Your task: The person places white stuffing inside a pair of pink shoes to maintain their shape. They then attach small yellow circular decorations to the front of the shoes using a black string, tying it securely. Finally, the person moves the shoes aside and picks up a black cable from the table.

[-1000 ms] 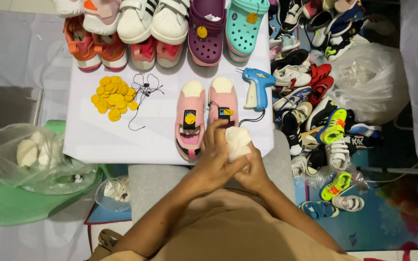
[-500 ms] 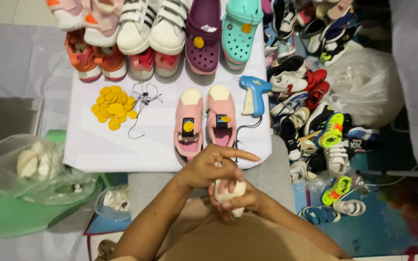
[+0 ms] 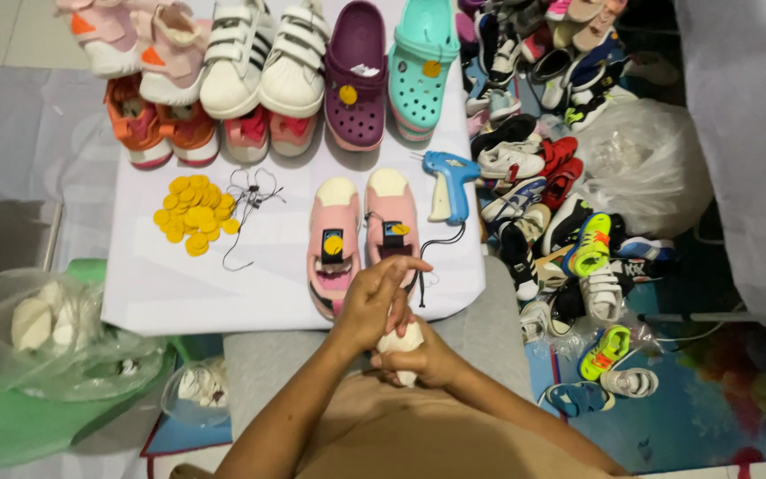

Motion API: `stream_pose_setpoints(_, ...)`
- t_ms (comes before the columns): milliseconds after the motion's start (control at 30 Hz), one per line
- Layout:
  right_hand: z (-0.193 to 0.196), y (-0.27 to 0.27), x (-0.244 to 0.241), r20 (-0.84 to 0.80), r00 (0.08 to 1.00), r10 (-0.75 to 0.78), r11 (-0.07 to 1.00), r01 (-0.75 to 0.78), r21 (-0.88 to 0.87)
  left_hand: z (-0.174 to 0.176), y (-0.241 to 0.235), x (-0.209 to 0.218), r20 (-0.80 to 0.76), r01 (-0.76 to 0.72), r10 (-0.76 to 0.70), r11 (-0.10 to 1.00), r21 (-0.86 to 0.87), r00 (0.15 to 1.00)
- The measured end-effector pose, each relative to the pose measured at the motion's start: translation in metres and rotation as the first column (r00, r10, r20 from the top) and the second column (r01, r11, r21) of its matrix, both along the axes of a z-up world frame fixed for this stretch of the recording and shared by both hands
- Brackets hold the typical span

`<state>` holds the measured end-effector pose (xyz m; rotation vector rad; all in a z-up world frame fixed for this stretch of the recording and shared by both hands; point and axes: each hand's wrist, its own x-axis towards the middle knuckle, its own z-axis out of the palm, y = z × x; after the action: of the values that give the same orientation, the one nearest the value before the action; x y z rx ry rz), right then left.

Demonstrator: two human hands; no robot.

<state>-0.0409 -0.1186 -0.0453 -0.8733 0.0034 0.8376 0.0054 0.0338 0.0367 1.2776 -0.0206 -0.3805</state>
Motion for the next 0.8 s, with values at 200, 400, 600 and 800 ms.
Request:
stream_pose_setpoints(200,0.010,0.008,0.008,0.174,0.984,0.044,0.988,-0.017,-0.153,-0.003,-0.001,-0.003,0.077,-0.105,0.088,0.963,0.250,0.993)
stream_pose_setpoints(400,0.007,0.012,0.007,0.235,0.970,-0.065,0.973,0.113,-0.200,-0.010,-0.005,-0.001,0.134,-0.154,0.126,0.964,0.217,0.983)
stream_pose_setpoints(600,-0.006,0.008,0.014,0.568,0.823,-0.016,0.848,0.312,-0.428,-0.012,-0.015,-0.002,0.250,-0.255,0.168,0.892,0.372,0.953)
stream_pose_setpoints(800,-0.006,0.000,0.016,0.603,0.795,0.061,0.768,0.349,-0.538,-0.002,-0.017,-0.004,0.351,-0.261,0.116,0.880,0.398,0.929)
